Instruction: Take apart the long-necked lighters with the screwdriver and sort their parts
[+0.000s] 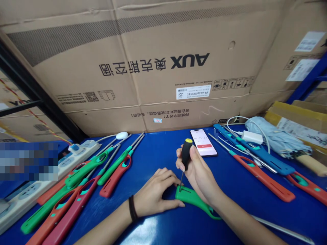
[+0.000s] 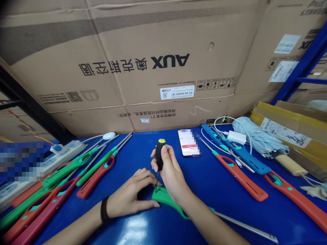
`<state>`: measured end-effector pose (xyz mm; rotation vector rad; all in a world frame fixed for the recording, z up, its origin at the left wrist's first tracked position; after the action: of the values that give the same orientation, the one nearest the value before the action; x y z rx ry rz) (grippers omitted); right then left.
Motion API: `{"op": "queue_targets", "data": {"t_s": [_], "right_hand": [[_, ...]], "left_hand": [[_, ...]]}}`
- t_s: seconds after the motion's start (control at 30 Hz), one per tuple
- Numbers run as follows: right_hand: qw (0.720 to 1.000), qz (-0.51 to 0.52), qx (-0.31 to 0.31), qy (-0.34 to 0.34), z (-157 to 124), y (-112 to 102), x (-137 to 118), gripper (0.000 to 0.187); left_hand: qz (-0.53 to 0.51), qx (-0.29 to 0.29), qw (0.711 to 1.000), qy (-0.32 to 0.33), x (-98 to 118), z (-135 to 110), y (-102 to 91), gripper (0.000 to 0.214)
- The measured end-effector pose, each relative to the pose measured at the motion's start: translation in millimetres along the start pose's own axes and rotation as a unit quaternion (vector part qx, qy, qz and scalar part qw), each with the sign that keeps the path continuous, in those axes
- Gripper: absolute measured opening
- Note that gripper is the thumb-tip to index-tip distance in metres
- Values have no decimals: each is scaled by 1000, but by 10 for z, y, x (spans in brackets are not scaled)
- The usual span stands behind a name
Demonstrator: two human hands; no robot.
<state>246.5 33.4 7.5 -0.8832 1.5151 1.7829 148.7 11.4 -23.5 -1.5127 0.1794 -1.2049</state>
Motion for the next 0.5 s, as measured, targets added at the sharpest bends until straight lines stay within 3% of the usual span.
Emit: {"op": "queue_targets", "data": {"t_s": [0.5], "right_hand": [[1000,13,15,-9,27,-33,-37,30]], "left_hand": [[-8,-3,1000,1,7,9,-12,40]]}}
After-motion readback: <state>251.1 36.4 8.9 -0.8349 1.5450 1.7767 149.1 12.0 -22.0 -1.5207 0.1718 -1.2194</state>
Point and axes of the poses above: each hand's wrist, its own z-axis towards the middle knuckle, its own y-axis out of the palm, x = y × z, the point moved 7 cm from there along z, towards the middle knuckle, and after that the axes turned 3 degrees about -z, right-handed, at the moved point
